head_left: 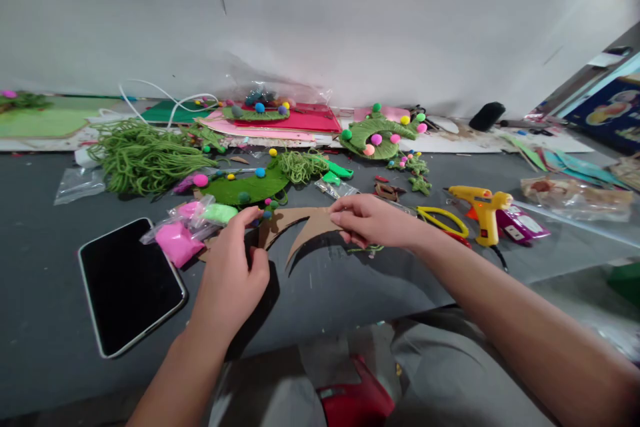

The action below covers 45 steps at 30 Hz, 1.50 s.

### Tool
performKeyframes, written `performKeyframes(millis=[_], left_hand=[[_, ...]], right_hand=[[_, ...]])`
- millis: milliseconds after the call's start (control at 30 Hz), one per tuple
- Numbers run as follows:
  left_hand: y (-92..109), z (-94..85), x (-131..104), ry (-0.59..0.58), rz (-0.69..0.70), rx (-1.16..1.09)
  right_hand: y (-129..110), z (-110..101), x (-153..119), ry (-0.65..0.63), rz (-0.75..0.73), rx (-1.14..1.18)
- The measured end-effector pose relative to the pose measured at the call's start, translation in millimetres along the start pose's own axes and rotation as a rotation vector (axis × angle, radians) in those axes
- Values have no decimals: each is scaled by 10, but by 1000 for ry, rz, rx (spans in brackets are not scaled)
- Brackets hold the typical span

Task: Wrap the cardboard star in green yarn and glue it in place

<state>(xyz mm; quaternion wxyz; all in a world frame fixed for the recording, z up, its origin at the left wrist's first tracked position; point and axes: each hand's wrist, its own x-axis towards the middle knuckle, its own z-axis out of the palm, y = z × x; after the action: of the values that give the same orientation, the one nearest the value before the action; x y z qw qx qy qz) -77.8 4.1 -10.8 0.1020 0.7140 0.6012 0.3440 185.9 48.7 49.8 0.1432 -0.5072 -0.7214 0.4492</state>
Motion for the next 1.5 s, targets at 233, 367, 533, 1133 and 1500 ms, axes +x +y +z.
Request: performKeyframes(millis=[233, 367, 533, 1133, 1500], left_hand=[[20, 7, 1, -17, 3, 9], [9, 7, -10, -37, 19, 8], [12, 4, -28, -69, 22, 23], [-25, 36, -20, -103, 49, 46], [-73, 50, 41, -99, 43, -2]], right_hand=[[-71, 358, 169, 232, -50, -238], [-114, 478, 175, 276, -96, -393], [-169, 542, 145, 255, -98, -587], [-123, 465, 104, 155, -330, -818], [-61, 494, 120, 208, -314, -748]])
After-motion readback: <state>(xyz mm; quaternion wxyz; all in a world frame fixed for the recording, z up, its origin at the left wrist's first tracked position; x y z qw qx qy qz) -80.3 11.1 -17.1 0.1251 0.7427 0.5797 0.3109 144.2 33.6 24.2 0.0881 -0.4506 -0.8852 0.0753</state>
